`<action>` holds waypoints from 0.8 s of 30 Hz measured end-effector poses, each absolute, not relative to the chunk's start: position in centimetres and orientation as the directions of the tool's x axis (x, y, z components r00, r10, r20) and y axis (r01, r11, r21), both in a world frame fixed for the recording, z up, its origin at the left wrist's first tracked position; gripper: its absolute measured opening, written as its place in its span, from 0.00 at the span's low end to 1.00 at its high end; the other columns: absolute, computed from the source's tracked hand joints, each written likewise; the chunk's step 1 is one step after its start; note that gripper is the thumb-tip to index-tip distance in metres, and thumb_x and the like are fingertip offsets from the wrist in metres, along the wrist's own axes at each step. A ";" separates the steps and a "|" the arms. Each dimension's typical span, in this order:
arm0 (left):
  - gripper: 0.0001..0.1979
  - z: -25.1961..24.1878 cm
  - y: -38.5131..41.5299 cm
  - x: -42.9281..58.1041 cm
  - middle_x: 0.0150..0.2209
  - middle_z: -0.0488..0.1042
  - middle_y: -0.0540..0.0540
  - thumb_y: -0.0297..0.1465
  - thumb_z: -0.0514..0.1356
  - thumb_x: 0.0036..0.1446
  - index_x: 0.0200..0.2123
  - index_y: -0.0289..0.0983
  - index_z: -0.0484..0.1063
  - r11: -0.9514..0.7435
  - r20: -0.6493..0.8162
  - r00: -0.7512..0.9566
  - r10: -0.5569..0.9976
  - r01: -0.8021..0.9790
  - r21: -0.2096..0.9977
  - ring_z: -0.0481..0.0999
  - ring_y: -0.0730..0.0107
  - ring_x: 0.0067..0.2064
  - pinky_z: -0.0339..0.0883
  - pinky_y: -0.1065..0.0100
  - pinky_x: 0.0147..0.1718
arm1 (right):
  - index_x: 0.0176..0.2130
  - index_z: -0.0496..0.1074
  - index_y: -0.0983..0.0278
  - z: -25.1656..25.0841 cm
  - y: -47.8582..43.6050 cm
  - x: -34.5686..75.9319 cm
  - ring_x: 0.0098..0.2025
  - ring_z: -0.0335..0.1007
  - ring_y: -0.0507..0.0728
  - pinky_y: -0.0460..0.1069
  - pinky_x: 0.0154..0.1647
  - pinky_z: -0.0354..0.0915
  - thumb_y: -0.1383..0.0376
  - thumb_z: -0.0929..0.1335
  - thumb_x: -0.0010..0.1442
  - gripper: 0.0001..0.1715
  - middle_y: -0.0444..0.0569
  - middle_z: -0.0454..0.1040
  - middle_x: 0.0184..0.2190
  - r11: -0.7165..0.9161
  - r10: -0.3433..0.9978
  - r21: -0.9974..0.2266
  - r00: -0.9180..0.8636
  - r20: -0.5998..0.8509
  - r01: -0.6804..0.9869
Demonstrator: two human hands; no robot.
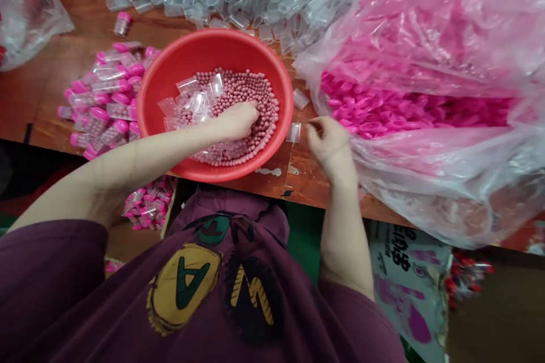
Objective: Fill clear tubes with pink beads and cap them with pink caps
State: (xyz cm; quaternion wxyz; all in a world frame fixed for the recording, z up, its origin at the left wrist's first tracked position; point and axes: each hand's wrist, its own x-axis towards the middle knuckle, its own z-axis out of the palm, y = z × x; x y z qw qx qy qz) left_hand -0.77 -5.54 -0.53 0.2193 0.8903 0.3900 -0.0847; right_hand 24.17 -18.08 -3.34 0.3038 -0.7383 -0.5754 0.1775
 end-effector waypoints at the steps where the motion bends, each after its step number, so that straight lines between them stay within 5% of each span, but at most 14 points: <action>1: 0.23 -0.8 -5.5 -0.1 0.52 0.82 0.30 0.13 0.56 0.59 0.55 0.24 0.82 -0.585 -0.310 0.686 0.659 0.726 0.362 0.83 0.50 0.53 0.72 0.59 0.53 | 0.54 0.82 0.61 -4.5 -18.3 23.4 0.48 0.82 0.66 0.65 0.57 0.80 0.56 0.73 0.67 0.19 0.58 0.85 0.49 -0.158 0.966 -0.643 0.252 0.056 0.749; 5: 0.09 -0.8 -4.6 -0.1 0.40 0.81 0.44 0.20 0.66 0.56 0.40 0.32 0.82 -0.499 -0.285 0.699 0.655 0.684 0.532 0.79 0.60 0.43 0.70 0.63 0.46 | 0.66 0.77 0.64 -7.4 -18.1 20.9 0.60 0.79 0.73 0.69 0.65 0.77 0.56 0.71 0.68 0.31 0.67 0.77 0.64 -0.169 0.976 -0.610 0.216 0.003 0.774; 10: 0.06 2.4 -4.5 -4.2 0.35 0.76 0.50 0.27 0.71 0.55 0.35 0.34 0.77 -0.208 -0.141 0.655 0.742 0.426 0.880 0.74 0.67 0.40 0.67 0.64 0.46 | 0.56 0.83 0.58 -7.2 -17.1 22.6 0.56 0.79 0.72 0.71 0.64 0.76 0.54 0.73 0.67 0.22 0.61 0.83 0.53 -0.131 0.984 -0.592 0.177 0.020 0.796; 13: 0.08 4.1 -6.0 -6.1 0.40 0.78 0.49 0.30 0.71 0.59 0.41 0.34 0.81 0.004 -0.103 0.614 0.783 0.161 0.987 0.77 0.69 0.45 0.70 0.64 0.52 | 0.51 0.84 0.59 -6.1 -15.9 23.7 0.51 0.81 0.68 0.66 0.59 0.78 0.53 0.71 0.69 0.18 0.59 0.85 0.49 -0.131 0.984 -0.636 0.180 0.012 0.761; 17: 0.17 4.7 -9.2 -6.7 0.45 0.81 0.47 0.33 0.74 0.62 0.53 0.37 0.83 0.246 -0.149 0.546 0.824 -0.109 0.963 0.82 0.69 0.47 0.75 0.68 0.48 | 0.51 0.84 0.61 -4.9 -14.4 24.5 0.52 0.81 0.69 0.66 0.61 0.76 0.59 0.66 0.73 0.18 0.62 0.85 0.49 -0.192 0.945 -0.569 0.307 0.112 0.800; 21: 0.13 4.0 -11.5 -6.4 0.42 0.81 0.47 0.34 0.73 0.66 0.51 0.37 0.80 0.444 -0.268 0.521 0.811 -0.249 0.860 0.85 0.69 0.41 0.79 0.67 0.44 | 0.54 0.82 0.65 -4.9 -13.9 26.5 0.61 0.74 0.75 0.71 0.64 0.71 0.65 0.66 0.70 0.19 0.70 0.80 0.57 -0.411 0.823 -0.334 0.503 0.266 0.849; 24: 0.10 3.7 -12.1 -5.9 0.42 0.82 0.45 0.28 0.68 0.68 0.52 0.35 0.78 0.515 -0.312 0.535 0.785 -0.283 0.809 0.86 0.68 0.40 0.79 0.68 0.41 | 0.50 0.83 0.65 -5.3 -13.5 27.9 0.61 0.71 0.76 0.72 0.63 0.70 0.63 0.70 0.68 0.15 0.69 0.77 0.57 -0.444 0.852 -0.213 0.484 0.202 0.870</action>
